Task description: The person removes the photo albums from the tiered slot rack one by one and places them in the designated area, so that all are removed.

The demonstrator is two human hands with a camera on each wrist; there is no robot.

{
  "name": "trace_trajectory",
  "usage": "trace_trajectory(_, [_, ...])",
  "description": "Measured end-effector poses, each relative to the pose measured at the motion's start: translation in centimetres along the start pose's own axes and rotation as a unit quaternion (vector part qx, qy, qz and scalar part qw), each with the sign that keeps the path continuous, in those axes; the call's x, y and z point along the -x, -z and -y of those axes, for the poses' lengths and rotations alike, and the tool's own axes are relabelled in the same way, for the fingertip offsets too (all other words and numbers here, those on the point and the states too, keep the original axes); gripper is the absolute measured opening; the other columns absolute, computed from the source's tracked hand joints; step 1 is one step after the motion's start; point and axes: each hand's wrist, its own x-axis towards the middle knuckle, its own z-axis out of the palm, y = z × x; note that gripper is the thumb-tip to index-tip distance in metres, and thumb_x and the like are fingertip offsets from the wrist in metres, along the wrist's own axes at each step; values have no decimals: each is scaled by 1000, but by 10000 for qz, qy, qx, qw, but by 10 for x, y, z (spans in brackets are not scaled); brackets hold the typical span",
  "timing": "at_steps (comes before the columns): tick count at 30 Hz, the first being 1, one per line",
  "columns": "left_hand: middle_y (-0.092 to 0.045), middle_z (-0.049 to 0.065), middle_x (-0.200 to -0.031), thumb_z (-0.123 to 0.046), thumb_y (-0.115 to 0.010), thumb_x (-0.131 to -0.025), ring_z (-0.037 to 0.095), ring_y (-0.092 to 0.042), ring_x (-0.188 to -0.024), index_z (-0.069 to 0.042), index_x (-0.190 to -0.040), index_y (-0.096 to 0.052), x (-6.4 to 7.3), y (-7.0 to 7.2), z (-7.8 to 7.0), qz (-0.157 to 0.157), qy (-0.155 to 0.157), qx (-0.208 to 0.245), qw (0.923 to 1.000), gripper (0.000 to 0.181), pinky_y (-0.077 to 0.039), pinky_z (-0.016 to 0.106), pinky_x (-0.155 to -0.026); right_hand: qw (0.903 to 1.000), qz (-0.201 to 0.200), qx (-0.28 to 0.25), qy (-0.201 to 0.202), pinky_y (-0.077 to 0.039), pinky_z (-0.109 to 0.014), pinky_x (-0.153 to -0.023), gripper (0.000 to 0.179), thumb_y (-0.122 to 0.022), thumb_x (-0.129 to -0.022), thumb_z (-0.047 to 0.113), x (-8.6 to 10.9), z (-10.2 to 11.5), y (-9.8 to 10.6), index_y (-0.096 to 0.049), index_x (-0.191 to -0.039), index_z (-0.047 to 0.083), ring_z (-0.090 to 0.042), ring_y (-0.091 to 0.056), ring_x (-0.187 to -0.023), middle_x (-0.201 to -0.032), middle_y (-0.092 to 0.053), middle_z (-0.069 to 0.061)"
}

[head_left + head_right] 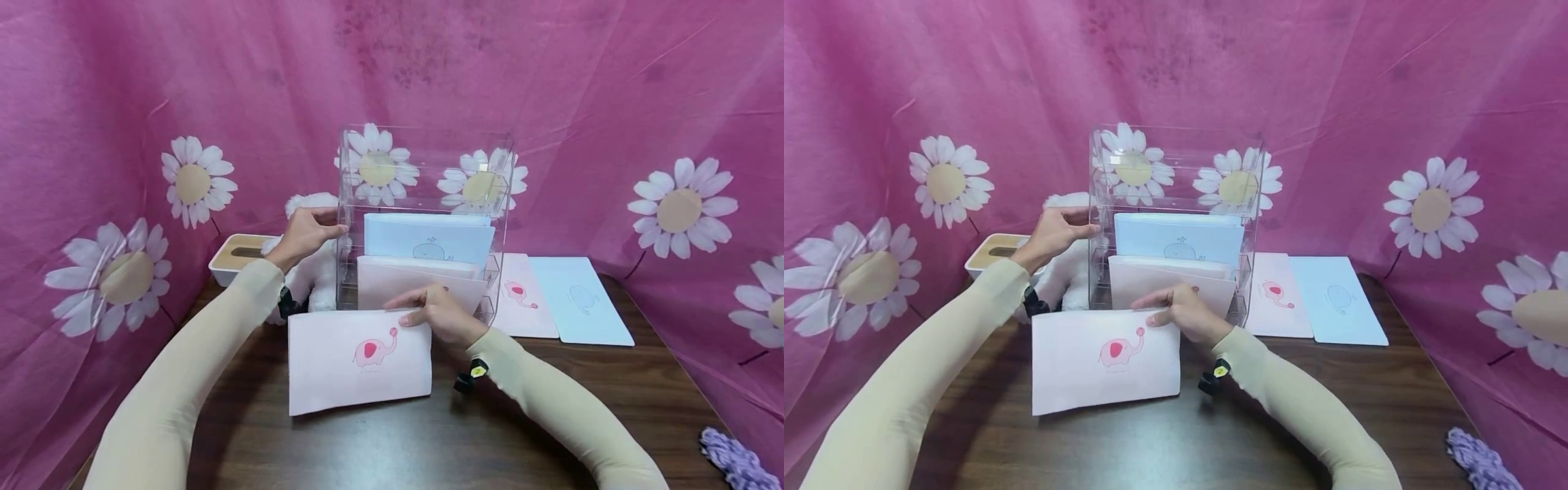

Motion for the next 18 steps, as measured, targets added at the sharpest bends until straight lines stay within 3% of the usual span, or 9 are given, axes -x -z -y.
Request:
trace_trajectory(6, [-67,17,-134,-15,-80,-87,29,-67,-123,-3,-135,-64,0,-1,-1,37,-42,39,10000,52,-56,36,-102,9998,74,-137,-148,-65,-43,-77,39,-67,-81,-11,-9,-16,-16,-70,-120,-8,-20,-76,-87,-116,-74,-25])
trace_trajectory(12, [-67,16,-135,-17,-81,-87,28,-66,-124,-4,-136,-64,0,-1,-1,56,-111,-11,9999,53,-57,35,-100,9982,118,-344,-481,-64,-43,-81,43,-62,-85,-10,-17,-26,-28,-67,-127,-7,-21,-76,-91,-120,-73,-25])
trace_trajectory(18, [-67,15,-135,-18,-81,-87,27,-66,-124,-5,-135,-65,0,0,2,40,-76,-36,10000,52,-57,34,-100,9978,-178,-115,-633,-64,-37,-83,40,-61,-87,-9,-26,-36,-41,-69,-126,-4,-19,-75,-95,-127,-71,-21])
